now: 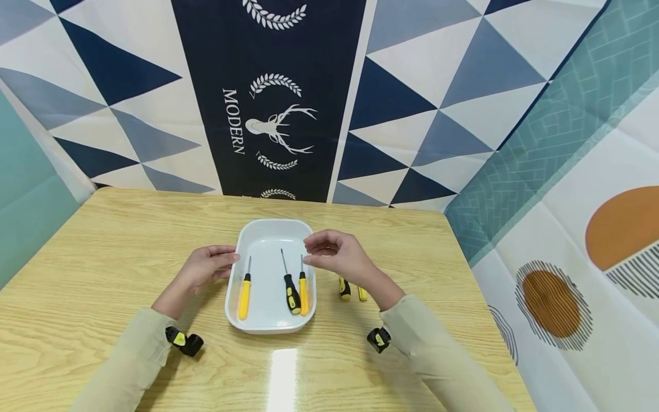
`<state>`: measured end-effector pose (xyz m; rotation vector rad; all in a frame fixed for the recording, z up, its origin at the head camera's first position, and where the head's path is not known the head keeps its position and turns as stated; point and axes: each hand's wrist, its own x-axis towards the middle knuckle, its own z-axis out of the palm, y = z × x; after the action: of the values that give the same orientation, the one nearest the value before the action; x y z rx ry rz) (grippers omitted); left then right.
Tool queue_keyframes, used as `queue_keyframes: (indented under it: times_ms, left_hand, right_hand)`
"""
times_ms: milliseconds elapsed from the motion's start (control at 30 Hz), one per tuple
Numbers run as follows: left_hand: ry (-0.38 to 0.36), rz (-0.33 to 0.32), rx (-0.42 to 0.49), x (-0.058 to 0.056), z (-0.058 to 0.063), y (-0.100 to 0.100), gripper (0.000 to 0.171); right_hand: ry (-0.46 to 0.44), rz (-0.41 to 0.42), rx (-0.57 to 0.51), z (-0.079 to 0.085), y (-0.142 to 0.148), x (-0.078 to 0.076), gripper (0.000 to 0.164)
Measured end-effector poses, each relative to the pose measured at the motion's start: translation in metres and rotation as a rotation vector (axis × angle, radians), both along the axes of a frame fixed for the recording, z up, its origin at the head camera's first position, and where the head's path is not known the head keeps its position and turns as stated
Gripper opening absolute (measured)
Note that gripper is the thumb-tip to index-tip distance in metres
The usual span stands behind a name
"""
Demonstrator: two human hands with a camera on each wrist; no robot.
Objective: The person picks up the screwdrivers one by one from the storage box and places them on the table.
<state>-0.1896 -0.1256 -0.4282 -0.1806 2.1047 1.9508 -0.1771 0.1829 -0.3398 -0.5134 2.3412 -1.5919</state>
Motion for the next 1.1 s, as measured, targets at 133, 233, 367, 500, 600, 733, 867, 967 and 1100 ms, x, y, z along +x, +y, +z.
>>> queue_keyframes:
  times_ms: [133, 233, 367, 500, 600, 733, 867, 967, 1100]
  left_hand:
    - [0.001, -0.004, 0.000, 0.001, 0.000, 0.000, 0.045]
    - [0.000, -0.004, 0.003, 0.001, 0.001, 0.000, 0.045]
    - [0.002, -0.009, 0.009, 0.001, 0.001, 0.000, 0.045]
    - [0.002, -0.008, 0.005, 0.000, 0.000, 0.000, 0.045]
    - [-0.001, -0.007, 0.002, 0.000, 0.000, 0.000, 0.045]
    - [0.000, -0.012, 0.011, 0.000, 0.000, -0.001, 0.045]
    - [-0.001, -0.012, 0.011, 0.000, 0.000, -0.001, 0.045]
    - [-0.001, -0.009, 0.009, 0.000, 0.000, -0.001, 0.045]
    - [-0.002, -0.010, 0.005, 0.000, -0.001, -0.001, 0.045]
  right_hand:
    - [0.002, 0.004, 0.003, 0.000, -0.003, -0.001, 0.036]
    - [-0.001, 0.005, 0.002, 0.001, -0.005, -0.001, 0.035]
    - [0.001, 0.009, -0.002, 0.001, -0.008, -0.001, 0.035]
    - [0.001, 0.018, -0.010, 0.000, -0.010, -0.002, 0.036]
    - [-0.001, 0.023, -0.011, -0.001, -0.011, -0.002, 0.038]
    - [0.000, 0.028, -0.005, -0.002, -0.012, -0.003, 0.038]
    - [-0.005, 0.031, -0.001, -0.002, -0.013, -0.003, 0.038]
    - [-0.007, 0.038, -0.004, -0.002, -0.015, -0.003, 0.038]
    - [-0.017, 0.046, -0.006, -0.001, -0.017, -0.002, 0.037]
